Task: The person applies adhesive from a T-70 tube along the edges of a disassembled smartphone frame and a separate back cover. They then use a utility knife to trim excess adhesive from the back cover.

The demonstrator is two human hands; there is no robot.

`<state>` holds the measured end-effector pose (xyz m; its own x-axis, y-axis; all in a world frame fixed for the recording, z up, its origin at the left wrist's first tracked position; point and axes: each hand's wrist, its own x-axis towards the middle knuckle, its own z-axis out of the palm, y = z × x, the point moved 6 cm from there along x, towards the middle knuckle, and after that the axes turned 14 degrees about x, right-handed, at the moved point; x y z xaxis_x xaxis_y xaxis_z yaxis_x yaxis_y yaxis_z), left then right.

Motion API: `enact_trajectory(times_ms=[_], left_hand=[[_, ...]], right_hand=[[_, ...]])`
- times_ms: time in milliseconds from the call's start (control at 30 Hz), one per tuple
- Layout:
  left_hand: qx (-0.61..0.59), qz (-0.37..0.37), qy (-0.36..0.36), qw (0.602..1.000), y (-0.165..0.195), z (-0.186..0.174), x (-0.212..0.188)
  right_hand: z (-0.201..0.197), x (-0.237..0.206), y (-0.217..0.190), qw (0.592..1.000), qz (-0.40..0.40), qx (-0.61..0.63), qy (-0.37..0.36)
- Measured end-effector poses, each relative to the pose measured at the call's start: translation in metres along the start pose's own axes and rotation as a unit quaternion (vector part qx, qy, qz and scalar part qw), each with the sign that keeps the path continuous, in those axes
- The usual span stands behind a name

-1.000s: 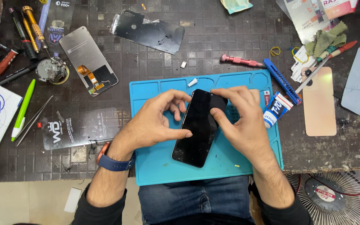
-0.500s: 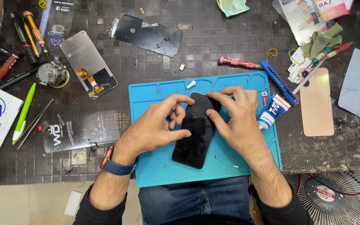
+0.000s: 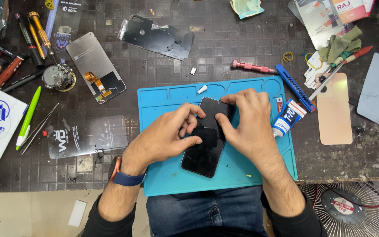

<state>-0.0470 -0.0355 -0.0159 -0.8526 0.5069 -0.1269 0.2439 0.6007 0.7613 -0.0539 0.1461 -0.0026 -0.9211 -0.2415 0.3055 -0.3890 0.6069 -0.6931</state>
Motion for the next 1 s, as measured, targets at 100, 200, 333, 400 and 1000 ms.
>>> enact_trajectory(times_ms=[100,200,333,400,1000], left_hand=[[0.004,-0.005,0.015,1.0,0.002,0.0,-0.002],[0.01,0.001,0.029,1.0,0.005,0.0,-0.002],[-0.001,-0.017,0.052,0.998,0.006,-0.003,-0.005],[0.012,-0.018,0.085,0.996,0.01,-0.007,-0.007],[0.306,-0.126,0.128,0.935,0.093,0.047,-0.038]], right_hand=[[0.001,-0.001,-0.005,1.0,-0.018,-0.024,0.011],[0.003,-0.003,-0.004,0.995,0.031,0.098,-0.014],[0.007,-0.01,-0.019,0.999,-0.013,0.042,0.026],[-0.002,-0.012,-0.014,0.997,0.008,-0.007,0.071],[-0.019,-0.017,-0.016,0.991,-0.047,0.083,0.098]])
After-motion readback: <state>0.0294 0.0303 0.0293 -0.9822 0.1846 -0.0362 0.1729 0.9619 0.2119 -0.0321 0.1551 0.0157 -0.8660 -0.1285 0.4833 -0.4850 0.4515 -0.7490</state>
